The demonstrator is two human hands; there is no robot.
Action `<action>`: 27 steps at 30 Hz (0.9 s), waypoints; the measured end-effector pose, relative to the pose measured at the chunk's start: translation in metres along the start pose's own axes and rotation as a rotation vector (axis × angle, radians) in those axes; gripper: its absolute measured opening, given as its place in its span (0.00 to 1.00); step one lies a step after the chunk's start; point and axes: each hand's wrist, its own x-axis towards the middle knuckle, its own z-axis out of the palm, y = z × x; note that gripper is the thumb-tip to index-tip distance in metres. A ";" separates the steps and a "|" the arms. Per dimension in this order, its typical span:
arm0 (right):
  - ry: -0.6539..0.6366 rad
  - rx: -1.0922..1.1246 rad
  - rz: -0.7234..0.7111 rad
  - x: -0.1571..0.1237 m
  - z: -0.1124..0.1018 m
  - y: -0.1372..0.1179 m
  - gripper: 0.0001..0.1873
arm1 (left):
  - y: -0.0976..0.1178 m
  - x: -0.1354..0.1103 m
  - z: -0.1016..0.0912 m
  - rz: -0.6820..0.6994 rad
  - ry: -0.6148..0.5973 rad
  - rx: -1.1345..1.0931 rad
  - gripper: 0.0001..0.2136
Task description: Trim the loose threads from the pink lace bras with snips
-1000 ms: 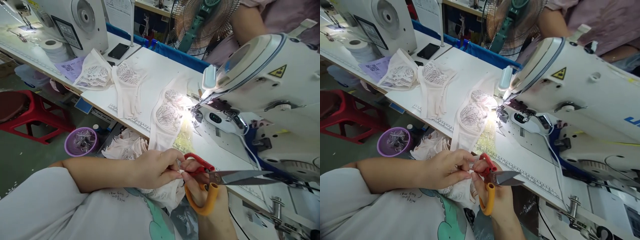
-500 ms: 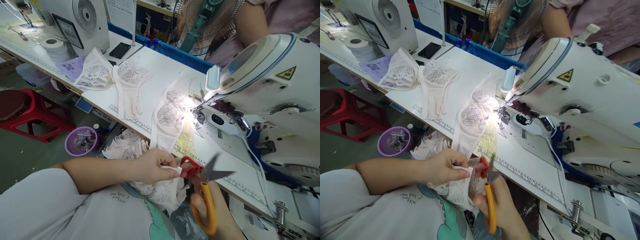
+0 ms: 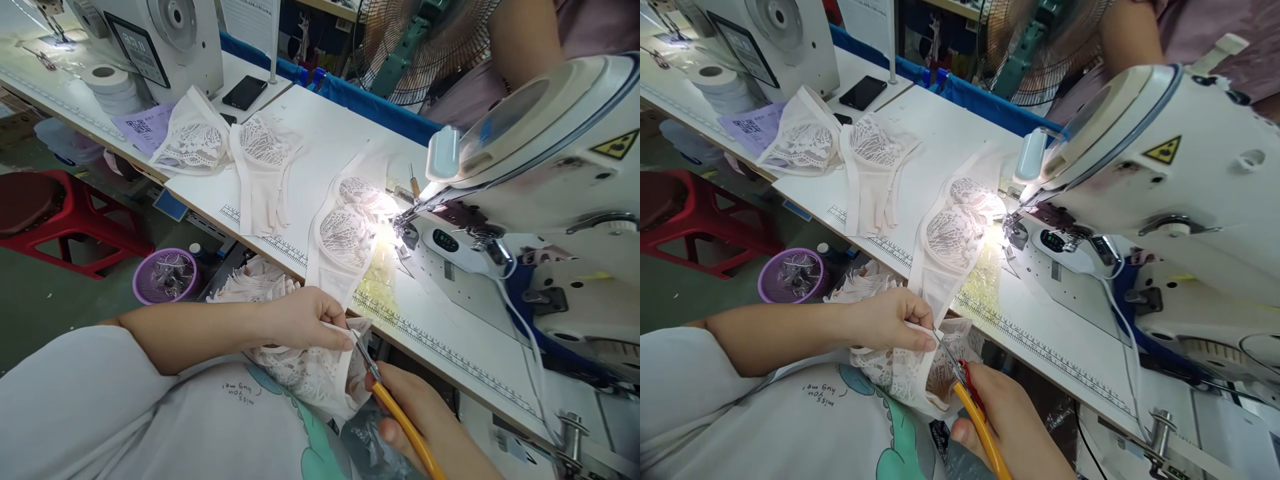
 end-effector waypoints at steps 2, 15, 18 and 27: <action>0.032 -0.044 -0.016 0.000 0.001 0.002 0.32 | -0.001 0.001 -0.002 -0.002 -0.018 -0.005 0.10; 0.145 0.015 -0.065 0.004 0.017 0.016 0.26 | 0.001 0.002 -0.008 -0.022 -0.060 -0.035 0.12; 0.154 0.027 -0.067 0.005 0.022 0.014 0.23 | 0.001 0.000 -0.009 -0.021 -0.044 -0.037 0.11; 0.418 0.091 0.020 0.012 0.014 0.006 0.24 | 0.002 -0.008 -0.013 0.119 -0.026 -0.057 0.11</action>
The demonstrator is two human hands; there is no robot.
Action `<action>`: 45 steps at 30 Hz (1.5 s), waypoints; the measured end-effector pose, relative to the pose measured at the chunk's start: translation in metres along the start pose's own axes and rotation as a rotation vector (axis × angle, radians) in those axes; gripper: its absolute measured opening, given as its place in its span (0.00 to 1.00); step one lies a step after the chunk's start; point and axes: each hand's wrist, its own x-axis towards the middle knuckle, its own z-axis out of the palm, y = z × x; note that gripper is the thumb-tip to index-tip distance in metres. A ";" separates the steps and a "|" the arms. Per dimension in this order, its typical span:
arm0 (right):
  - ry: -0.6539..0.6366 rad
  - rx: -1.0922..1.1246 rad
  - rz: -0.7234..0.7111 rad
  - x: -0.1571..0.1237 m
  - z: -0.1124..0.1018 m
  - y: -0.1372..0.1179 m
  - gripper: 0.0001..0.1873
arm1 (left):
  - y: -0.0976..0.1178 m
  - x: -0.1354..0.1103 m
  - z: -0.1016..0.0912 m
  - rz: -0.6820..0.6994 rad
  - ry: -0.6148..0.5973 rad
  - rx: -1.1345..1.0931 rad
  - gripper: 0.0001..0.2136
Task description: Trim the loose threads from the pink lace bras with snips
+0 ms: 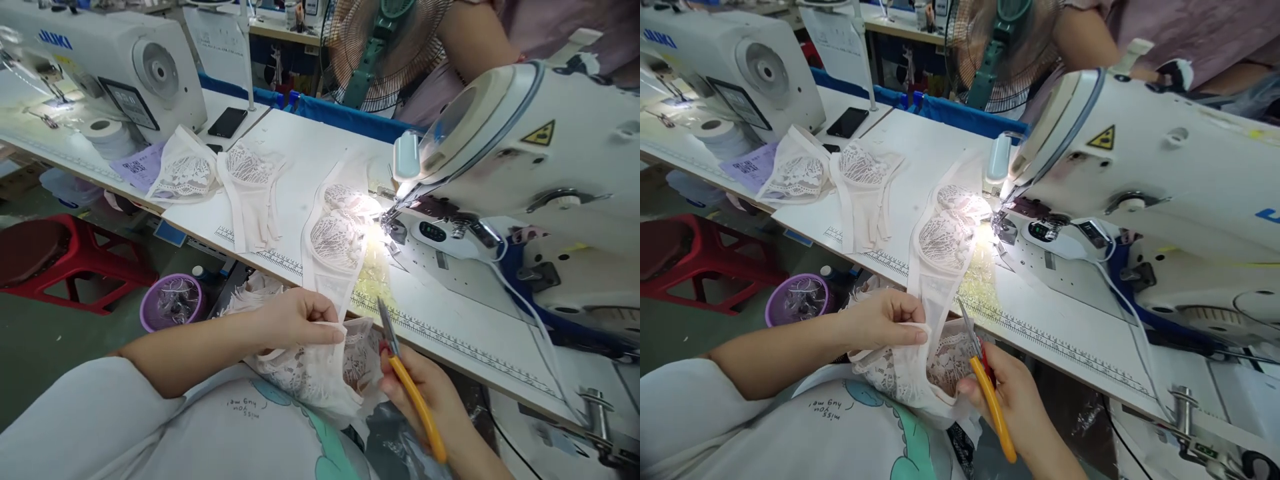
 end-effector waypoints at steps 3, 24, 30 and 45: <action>-0.009 0.146 -0.037 0.002 0.010 -0.012 0.22 | 0.000 -0.002 -0.002 0.121 0.052 0.008 0.10; -0.038 -0.124 -0.219 -0.012 0.037 -0.002 0.13 | -0.008 -0.032 -0.042 0.190 0.450 0.164 0.10; -0.025 0.055 -0.109 -0.018 0.028 -0.003 0.06 | -0.009 -0.035 -0.050 0.254 0.475 0.111 0.07; -0.055 0.018 -0.106 -0.055 0.013 0.016 0.04 | -0.011 -0.051 -0.052 0.268 0.509 0.164 0.08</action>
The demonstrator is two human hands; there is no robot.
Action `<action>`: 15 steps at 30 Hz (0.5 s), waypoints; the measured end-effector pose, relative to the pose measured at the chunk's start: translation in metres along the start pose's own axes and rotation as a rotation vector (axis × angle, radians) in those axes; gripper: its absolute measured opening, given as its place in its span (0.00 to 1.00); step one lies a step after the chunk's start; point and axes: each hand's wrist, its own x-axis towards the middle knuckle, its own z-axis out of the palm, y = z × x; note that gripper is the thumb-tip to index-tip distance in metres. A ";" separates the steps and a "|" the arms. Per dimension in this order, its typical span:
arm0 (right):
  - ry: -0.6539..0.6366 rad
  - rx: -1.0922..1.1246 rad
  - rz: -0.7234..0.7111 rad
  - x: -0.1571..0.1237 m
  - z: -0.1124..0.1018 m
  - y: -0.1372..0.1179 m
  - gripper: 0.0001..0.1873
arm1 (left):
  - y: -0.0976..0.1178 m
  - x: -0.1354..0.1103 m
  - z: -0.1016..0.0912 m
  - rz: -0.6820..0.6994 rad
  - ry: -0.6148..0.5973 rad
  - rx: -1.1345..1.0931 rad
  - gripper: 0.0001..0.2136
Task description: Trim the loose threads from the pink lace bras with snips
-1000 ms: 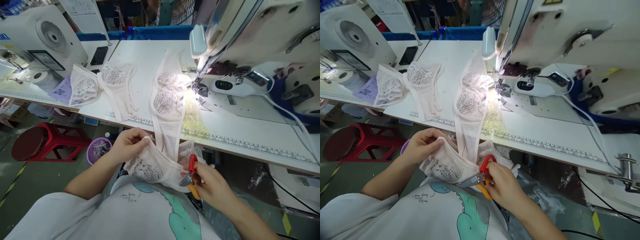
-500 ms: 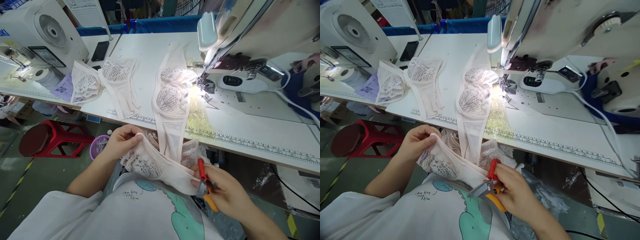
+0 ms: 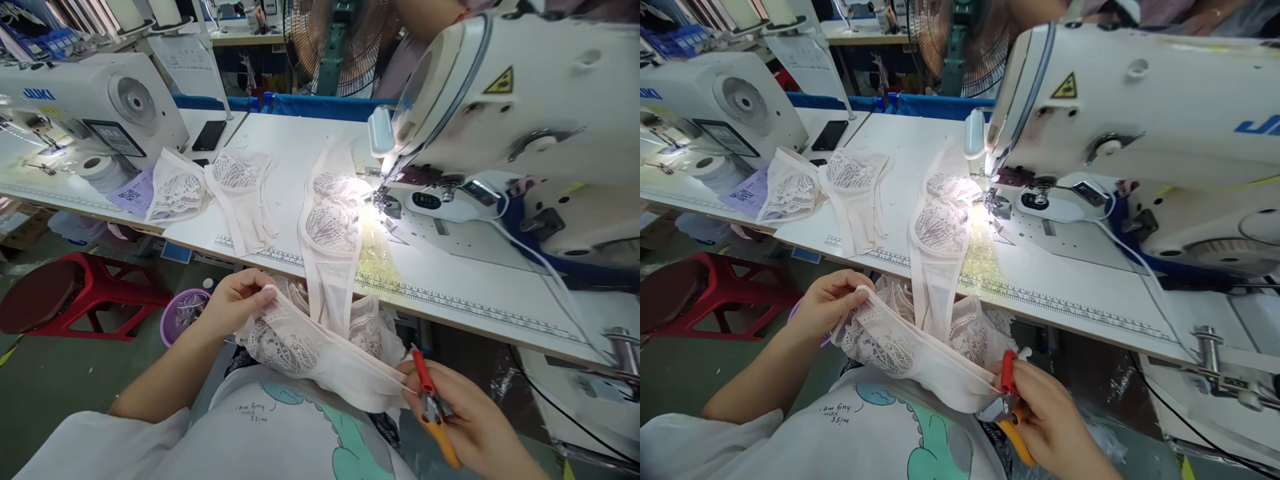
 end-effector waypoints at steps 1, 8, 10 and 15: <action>0.009 -0.015 -0.010 -0.001 -0.003 -0.004 0.04 | 0.001 -0.002 -0.001 0.003 0.001 0.005 0.07; 0.123 0.012 0.056 -0.008 -0.014 -0.017 0.05 | 0.005 -0.006 -0.004 0.057 0.035 -0.007 0.06; 0.240 0.104 0.127 -0.011 -0.008 -0.012 0.05 | 0.005 -0.004 -0.005 0.045 0.070 -0.006 0.07; 0.525 0.283 0.210 -0.008 0.011 -0.002 0.07 | 0.002 -0.001 -0.007 0.029 0.103 -0.011 0.06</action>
